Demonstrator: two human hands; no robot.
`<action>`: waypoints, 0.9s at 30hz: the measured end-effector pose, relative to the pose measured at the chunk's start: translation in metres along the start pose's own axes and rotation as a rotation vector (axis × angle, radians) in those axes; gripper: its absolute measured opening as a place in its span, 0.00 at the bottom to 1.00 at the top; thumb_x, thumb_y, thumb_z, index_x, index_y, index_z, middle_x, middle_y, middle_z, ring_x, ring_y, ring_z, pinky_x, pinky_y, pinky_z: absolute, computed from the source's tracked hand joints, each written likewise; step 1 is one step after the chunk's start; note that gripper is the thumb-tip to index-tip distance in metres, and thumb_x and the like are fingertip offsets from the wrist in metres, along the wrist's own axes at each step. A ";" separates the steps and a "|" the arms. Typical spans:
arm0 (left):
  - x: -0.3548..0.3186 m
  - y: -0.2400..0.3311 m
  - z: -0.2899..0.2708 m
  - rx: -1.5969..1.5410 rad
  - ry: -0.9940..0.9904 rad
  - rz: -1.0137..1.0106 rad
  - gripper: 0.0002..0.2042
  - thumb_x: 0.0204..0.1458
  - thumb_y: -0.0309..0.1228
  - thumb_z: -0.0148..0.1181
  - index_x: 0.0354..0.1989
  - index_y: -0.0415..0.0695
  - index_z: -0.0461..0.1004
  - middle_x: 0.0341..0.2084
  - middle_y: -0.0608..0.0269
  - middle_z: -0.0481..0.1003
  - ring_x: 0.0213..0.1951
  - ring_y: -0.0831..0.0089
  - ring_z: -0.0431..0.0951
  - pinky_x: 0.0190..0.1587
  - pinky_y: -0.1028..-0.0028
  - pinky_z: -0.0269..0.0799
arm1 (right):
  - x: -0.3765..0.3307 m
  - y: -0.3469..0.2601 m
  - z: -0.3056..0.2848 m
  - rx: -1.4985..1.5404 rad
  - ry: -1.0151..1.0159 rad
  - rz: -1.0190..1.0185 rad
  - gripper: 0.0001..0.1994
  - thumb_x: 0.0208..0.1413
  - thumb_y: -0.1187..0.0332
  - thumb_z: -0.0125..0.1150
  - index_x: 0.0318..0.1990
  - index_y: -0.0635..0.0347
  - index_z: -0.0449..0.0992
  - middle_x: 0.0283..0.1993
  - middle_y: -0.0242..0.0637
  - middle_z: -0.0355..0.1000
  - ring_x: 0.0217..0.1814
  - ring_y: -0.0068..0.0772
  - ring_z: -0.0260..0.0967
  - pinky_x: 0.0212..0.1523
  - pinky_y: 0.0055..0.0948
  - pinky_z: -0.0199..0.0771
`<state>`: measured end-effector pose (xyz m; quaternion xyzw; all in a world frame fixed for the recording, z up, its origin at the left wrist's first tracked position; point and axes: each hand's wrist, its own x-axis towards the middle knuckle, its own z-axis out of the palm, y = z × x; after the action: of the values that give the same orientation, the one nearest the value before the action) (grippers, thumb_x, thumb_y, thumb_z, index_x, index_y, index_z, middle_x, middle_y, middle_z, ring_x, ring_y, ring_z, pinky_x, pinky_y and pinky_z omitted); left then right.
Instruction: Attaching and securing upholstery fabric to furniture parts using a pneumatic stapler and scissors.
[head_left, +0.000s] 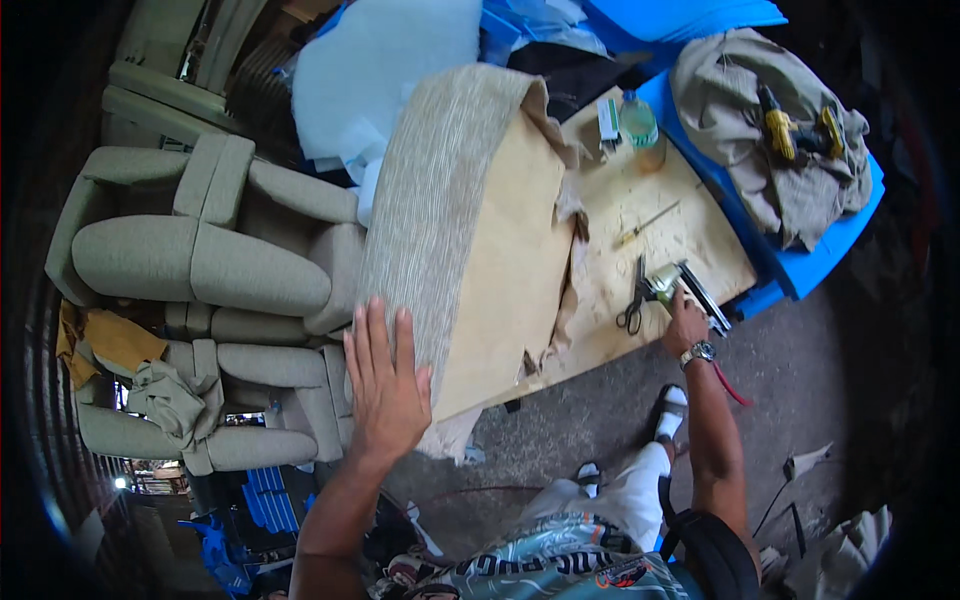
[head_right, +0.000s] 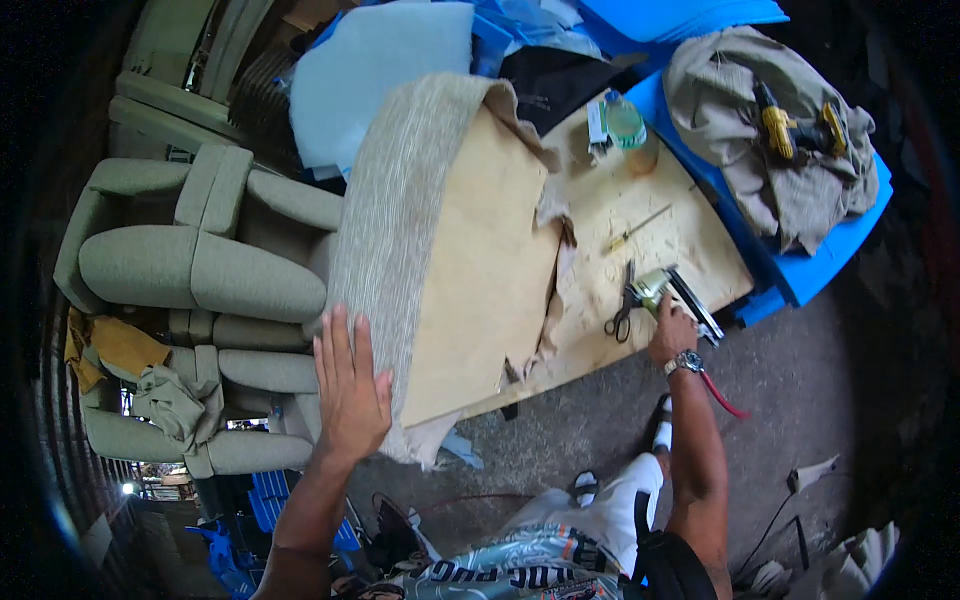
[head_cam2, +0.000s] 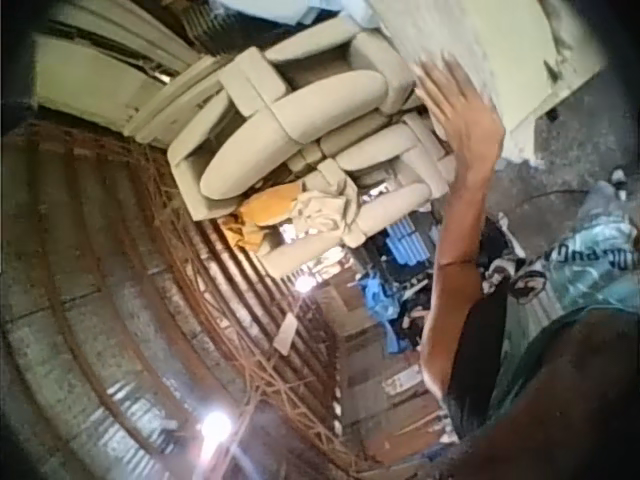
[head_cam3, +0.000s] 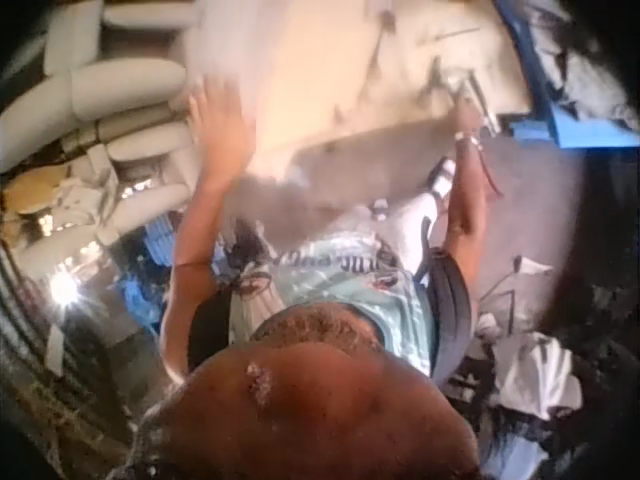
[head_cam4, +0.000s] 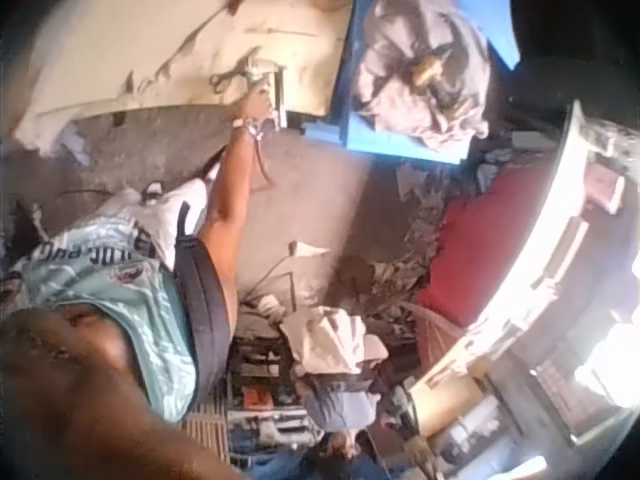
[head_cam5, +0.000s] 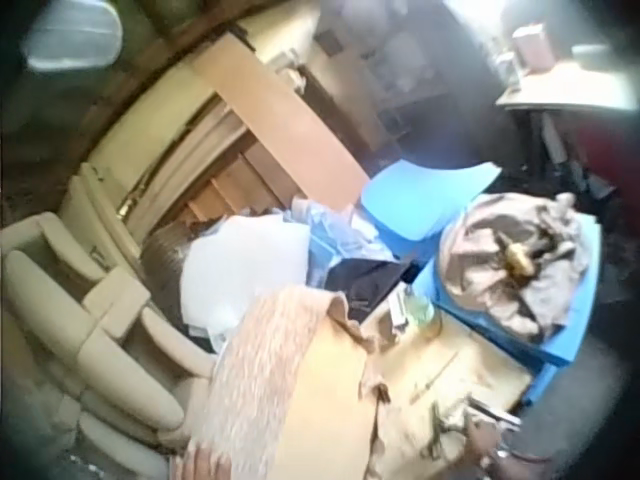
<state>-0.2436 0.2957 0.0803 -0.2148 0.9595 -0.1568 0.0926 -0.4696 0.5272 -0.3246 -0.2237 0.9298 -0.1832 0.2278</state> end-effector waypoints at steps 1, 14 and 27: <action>0.006 0.004 0.001 0.003 0.010 -0.003 0.38 0.56 0.30 0.55 0.73 0.39 0.43 0.73 0.40 0.39 0.74 0.41 0.39 0.72 0.44 0.35 | 0.017 0.015 0.000 -0.051 -0.023 0.025 0.40 0.47 0.70 0.61 0.70 0.56 0.51 0.53 0.53 0.71 0.54 0.54 0.71 0.55 0.53 0.67; 0.038 0.003 -0.021 0.056 -0.111 0.218 0.40 0.54 0.53 0.61 0.70 0.43 0.57 0.72 0.43 0.44 0.72 0.37 0.42 0.70 0.40 0.40 | 0.075 -0.074 -0.009 0.417 0.329 -0.337 0.24 0.60 0.62 0.59 0.60 0.63 0.68 0.55 0.55 0.71 0.54 0.56 0.69 0.56 0.46 0.70; 0.035 -0.200 0.035 -1.639 0.115 0.340 0.31 0.64 0.52 0.44 0.68 0.41 0.62 0.67 0.54 0.63 0.71 0.58 0.55 0.72 0.59 0.44 | -0.047 -0.360 -0.199 0.660 0.669 -0.853 0.22 0.59 0.67 0.55 0.61 0.62 0.68 0.61 0.54 0.66 0.63 0.57 0.62 0.63 0.48 0.61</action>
<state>-0.1901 0.0995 0.1122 -0.0580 0.7922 0.5956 -0.1196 -0.4131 0.2983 0.0159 -0.4232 0.6742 -0.5950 -0.1110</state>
